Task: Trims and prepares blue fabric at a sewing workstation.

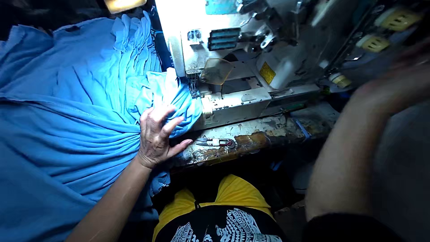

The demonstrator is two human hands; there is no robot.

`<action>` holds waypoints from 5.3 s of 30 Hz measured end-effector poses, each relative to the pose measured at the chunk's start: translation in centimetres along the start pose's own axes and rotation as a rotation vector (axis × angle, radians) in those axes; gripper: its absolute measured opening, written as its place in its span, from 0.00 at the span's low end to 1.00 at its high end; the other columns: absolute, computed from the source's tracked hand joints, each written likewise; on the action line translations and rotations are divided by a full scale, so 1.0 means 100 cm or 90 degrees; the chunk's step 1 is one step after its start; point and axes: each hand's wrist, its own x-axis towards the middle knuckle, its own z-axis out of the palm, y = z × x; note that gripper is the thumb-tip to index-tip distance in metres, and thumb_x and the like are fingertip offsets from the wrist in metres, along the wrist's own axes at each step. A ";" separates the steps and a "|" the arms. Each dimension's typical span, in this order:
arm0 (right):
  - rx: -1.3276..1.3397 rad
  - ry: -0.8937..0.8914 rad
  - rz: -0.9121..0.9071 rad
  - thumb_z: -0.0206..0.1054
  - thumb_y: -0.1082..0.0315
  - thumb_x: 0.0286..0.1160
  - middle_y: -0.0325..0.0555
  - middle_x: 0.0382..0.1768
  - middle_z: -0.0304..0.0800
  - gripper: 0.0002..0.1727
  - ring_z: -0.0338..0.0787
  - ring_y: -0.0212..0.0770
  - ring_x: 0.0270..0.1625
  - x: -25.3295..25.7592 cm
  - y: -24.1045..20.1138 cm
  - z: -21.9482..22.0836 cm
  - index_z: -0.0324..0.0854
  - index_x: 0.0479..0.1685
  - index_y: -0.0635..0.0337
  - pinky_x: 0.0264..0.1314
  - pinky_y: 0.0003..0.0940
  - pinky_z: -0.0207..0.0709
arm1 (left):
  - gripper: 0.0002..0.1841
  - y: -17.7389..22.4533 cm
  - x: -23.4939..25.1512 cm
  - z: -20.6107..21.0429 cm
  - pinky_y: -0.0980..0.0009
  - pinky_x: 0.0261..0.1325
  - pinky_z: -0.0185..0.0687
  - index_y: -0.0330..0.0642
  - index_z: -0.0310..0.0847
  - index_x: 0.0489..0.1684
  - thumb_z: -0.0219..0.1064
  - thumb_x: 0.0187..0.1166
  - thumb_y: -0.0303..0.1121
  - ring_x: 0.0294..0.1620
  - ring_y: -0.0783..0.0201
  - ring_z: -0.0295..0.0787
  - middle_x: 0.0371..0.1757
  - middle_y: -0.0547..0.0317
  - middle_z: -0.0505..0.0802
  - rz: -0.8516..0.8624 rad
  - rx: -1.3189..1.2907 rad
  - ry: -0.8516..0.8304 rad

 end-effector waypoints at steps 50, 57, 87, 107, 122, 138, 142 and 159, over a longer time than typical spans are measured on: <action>0.634 -0.551 0.626 0.60 0.69 0.87 0.35 0.22 0.87 0.10 0.71 0.17 0.15 -0.221 -0.084 0.137 0.89 0.44 0.57 0.18 0.12 0.65 | 0.47 0.052 0.067 -0.121 0.79 0.50 0.90 0.55 0.59 0.88 0.71 0.58 0.25 0.54 0.73 0.91 0.60 0.70 0.91 -0.395 -0.581 -0.299; 0.333 -0.456 0.491 0.79 0.64 0.68 0.31 0.47 0.84 0.25 0.74 0.16 0.27 -0.262 -0.093 0.109 0.76 0.63 0.57 0.29 0.12 0.72 | 0.10 0.067 0.073 -0.078 0.85 0.51 0.82 0.37 0.84 0.47 0.73 0.70 0.24 0.45 0.84 0.86 0.43 0.65 0.90 -0.360 -0.234 -0.051; 0.461 -0.523 0.701 0.57 0.68 0.88 0.33 0.22 0.83 0.09 0.72 0.20 0.15 -0.233 -0.065 0.113 0.84 0.46 0.52 0.17 0.14 0.67 | 0.25 0.082 0.063 -0.139 0.57 0.69 0.79 0.32 0.84 0.63 0.67 0.81 0.45 0.64 0.57 0.87 0.61 0.44 0.91 -0.260 -0.055 -0.170; 0.345 -0.524 0.542 0.64 0.75 0.80 0.31 0.27 0.85 0.06 0.72 0.17 0.18 -0.244 -0.039 0.108 0.85 0.44 0.55 0.18 0.11 0.65 | 0.08 0.037 0.026 -0.115 0.88 0.28 0.76 0.45 0.90 0.33 0.66 0.81 0.28 0.24 0.82 0.82 0.25 0.71 0.90 -0.516 -0.416 -0.308; 0.295 -0.534 0.374 0.64 0.75 0.80 0.31 0.33 0.85 0.04 0.80 0.19 0.30 -0.238 -0.044 0.103 0.84 0.44 0.58 0.34 0.13 0.76 | 0.07 0.041 0.043 -0.114 0.88 0.33 0.74 0.49 0.90 0.34 0.68 0.80 0.37 0.29 0.86 0.81 0.30 0.75 0.89 -0.396 -0.156 -0.270; 0.123 -0.604 0.344 0.52 0.67 0.90 0.34 0.34 0.86 0.15 0.78 0.20 0.24 -0.246 -0.094 0.079 0.80 0.63 0.62 0.24 0.15 0.74 | 0.11 0.054 0.039 -0.085 0.88 0.25 0.70 0.43 0.88 0.28 0.63 0.83 0.27 0.21 0.83 0.77 0.21 0.70 0.86 -0.564 -0.430 -0.309; 0.243 -0.689 0.575 0.50 0.66 0.92 0.34 0.26 0.79 0.14 0.77 0.22 0.16 -0.264 -0.097 0.088 0.77 0.64 0.59 0.19 0.17 0.78 | 0.11 0.046 0.032 -0.082 0.86 0.23 0.71 0.47 0.90 0.32 0.62 0.85 0.32 0.21 0.81 0.79 0.22 0.71 0.87 -0.548 -0.443 -0.295; 0.200 -0.663 0.540 0.54 0.68 0.90 0.36 0.24 0.79 0.13 0.76 0.22 0.17 -0.271 -0.091 0.098 0.82 0.60 0.60 0.18 0.16 0.74 | 0.11 0.051 0.032 -0.081 0.85 0.26 0.76 0.45 0.88 0.33 0.62 0.85 0.30 0.23 0.79 0.82 0.24 0.69 0.88 -0.577 -0.499 -0.271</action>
